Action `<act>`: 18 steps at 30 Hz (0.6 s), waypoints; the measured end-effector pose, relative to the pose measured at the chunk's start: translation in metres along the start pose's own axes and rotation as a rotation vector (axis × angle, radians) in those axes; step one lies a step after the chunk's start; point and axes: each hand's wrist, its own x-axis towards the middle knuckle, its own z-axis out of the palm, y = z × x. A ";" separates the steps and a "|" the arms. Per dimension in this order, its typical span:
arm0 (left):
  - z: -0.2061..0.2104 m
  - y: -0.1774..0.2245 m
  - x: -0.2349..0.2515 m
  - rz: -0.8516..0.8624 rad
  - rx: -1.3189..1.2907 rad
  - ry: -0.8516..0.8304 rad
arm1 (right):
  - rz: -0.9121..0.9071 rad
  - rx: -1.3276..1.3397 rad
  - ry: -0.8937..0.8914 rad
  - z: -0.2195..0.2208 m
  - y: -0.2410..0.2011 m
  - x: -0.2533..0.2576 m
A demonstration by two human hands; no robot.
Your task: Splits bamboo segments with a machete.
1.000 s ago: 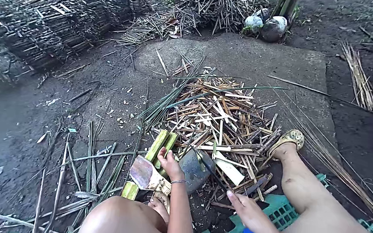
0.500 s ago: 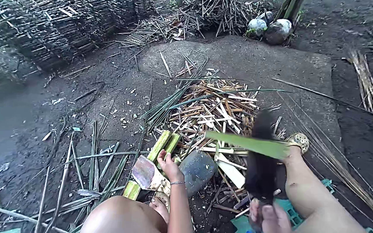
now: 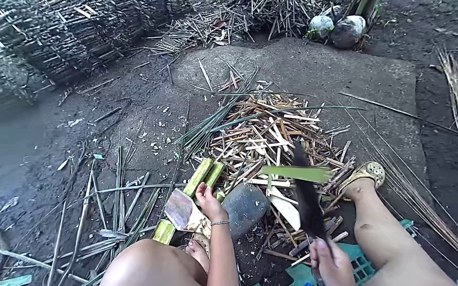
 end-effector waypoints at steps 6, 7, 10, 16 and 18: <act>0.006 0.004 0.000 0.008 -0.022 -0.031 | -0.211 0.007 0.101 0.007 0.016 -0.003; 0.007 0.005 -0.001 0.009 -0.028 -0.039 | -0.056 -0.250 -0.011 0.005 0.023 -0.007; 0.003 0.001 -0.004 0.006 -0.019 -0.019 | 0.480 -0.592 -0.425 0.016 0.028 0.002; 0.000 0.001 -0.001 0.001 -0.033 0.000 | -0.100 -0.142 -0.044 0.018 0.004 -0.005; -0.001 0.002 -0.001 0.003 -0.030 0.004 | -0.283 0.175 0.046 0.025 0.001 -0.001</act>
